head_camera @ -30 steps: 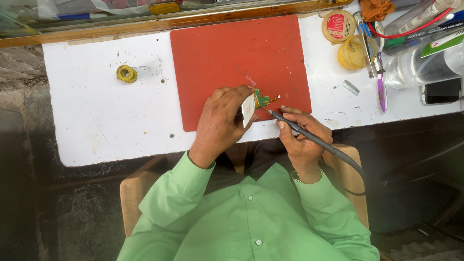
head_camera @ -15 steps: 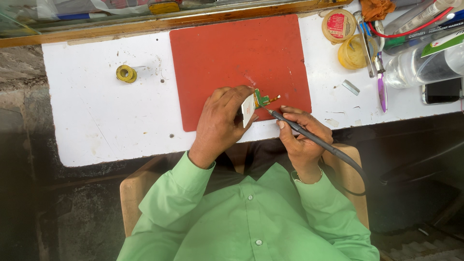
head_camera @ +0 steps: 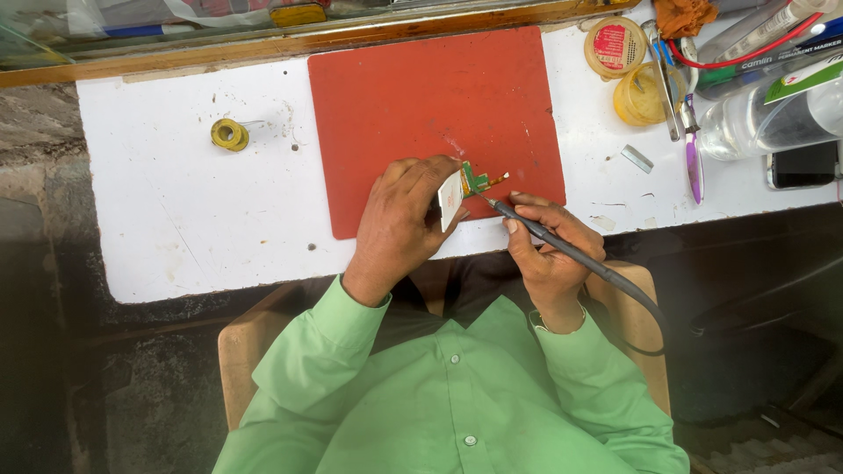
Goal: The person uses a soldering iron to apply solder to a small green circuit board and a white rectangular component. They repeatedly heat the contacts and add solder, then reposition the parts on a red mat to continue the process.
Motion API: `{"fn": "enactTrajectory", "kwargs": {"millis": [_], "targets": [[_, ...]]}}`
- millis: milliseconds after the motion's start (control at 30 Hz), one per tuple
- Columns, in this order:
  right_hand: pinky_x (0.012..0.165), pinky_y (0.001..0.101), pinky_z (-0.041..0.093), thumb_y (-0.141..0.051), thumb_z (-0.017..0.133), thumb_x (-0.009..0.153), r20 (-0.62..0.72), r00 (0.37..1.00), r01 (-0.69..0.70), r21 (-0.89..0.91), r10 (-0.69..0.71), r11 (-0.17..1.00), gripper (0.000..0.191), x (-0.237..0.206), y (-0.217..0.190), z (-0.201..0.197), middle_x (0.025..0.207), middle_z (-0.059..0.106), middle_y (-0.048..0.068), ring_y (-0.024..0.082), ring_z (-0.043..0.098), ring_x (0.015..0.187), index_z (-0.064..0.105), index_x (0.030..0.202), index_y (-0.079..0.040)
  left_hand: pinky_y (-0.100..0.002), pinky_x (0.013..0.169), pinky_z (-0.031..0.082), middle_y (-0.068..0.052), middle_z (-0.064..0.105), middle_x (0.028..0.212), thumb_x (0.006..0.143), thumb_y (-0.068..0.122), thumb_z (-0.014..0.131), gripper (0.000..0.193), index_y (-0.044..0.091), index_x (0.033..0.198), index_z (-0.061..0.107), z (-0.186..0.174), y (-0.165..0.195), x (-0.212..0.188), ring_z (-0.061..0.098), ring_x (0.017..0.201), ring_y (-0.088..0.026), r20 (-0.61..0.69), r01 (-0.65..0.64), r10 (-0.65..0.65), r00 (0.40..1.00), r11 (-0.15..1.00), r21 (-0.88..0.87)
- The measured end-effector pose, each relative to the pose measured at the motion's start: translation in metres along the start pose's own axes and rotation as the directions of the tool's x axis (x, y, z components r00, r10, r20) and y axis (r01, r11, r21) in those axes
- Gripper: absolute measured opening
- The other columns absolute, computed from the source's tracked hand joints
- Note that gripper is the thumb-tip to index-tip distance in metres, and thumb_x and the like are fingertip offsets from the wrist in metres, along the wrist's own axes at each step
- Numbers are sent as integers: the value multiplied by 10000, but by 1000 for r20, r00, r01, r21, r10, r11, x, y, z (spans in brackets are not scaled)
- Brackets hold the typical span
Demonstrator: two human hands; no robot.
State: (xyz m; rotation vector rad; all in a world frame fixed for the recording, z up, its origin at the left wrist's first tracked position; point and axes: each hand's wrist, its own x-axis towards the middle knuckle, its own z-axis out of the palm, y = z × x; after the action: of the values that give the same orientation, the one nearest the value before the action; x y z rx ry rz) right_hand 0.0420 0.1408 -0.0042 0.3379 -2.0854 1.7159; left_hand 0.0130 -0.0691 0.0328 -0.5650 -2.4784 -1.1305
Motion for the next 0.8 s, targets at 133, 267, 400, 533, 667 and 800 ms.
{"fn": "enactTrajectory", "kwargs": {"millis": [133, 267, 400, 533, 667, 800], "targets": [[835, 314, 658, 54, 727, 926, -8, 1000, -1, -5, 1, 1000, 134, -1, 2, 0, 1090, 734, 254, 234, 765, 912, 672, 1041, 98, -403, 919, 507, -21, 688, 1206, 804, 187, 873, 541, 103, 1283, 638, 1, 0, 0, 601, 1064, -276, 5, 10, -10, 1000, 1000, -6], [853, 320, 658, 55, 722, 938, 0, 1000, -9, 41, 9, 999, 142, -2, 3, 0, 1096, 727, 255, 240, 758, 929, 670, 1062, 102, -407, 931, 508, -21, 687, 1206, 805, 190, 873, 542, 102, 1285, 636, 1, -1, 0, 601, 1071, -278, -2, 1, -1, 1000, 1000, 0], [833, 315, 664, 61, 724, 926, -9, 1000, 8, 33, -8, 999, 143, 0, 4, 1, 1092, 730, 253, 231, 763, 918, 670, 1053, 98, -407, 932, 509, -24, 685, 1208, 809, 193, 874, 540, 101, 1284, 636, 1, -1, 0, 601, 1081, -279, 0, -5, 5, 1000, 1000, 2], [836, 312, 663, 66, 723, 925, -1, 1000, 6, 11, -6, 1000, 146, 0, 3, 1, 1092, 731, 250, 231, 763, 933, 671, 1057, 100, -404, 931, 511, -24, 686, 1209, 815, 192, 874, 538, 101, 1289, 636, 1, -1, 0, 602, 1078, -276, 5, 2, -2, 1000, 1000, -1], [848, 312, 659, 64, 723, 922, 7, 1000, 24, -17, -24, 1000, 151, 1, 1, 1, 1089, 731, 247, 235, 761, 939, 671, 1058, 102, -407, 930, 508, -26, 686, 1217, 809, 191, 874, 542, 100, 1286, 634, 1, -1, 0, 603, 1090, -280, 1, 0, 0, 1000, 1000, 1], [856, 312, 656, 61, 727, 929, 6, 1000, 21, -17, -21, 1000, 147, 1, 0, 1, 1092, 731, 247, 236, 759, 947, 671, 1058, 103, -410, 930, 508, -27, 686, 1220, 805, 189, 873, 544, 100, 1285, 634, 0, -1, 0, 603, 1090, -282, 7, 3, -3, 1000, 1000, 2]]}}
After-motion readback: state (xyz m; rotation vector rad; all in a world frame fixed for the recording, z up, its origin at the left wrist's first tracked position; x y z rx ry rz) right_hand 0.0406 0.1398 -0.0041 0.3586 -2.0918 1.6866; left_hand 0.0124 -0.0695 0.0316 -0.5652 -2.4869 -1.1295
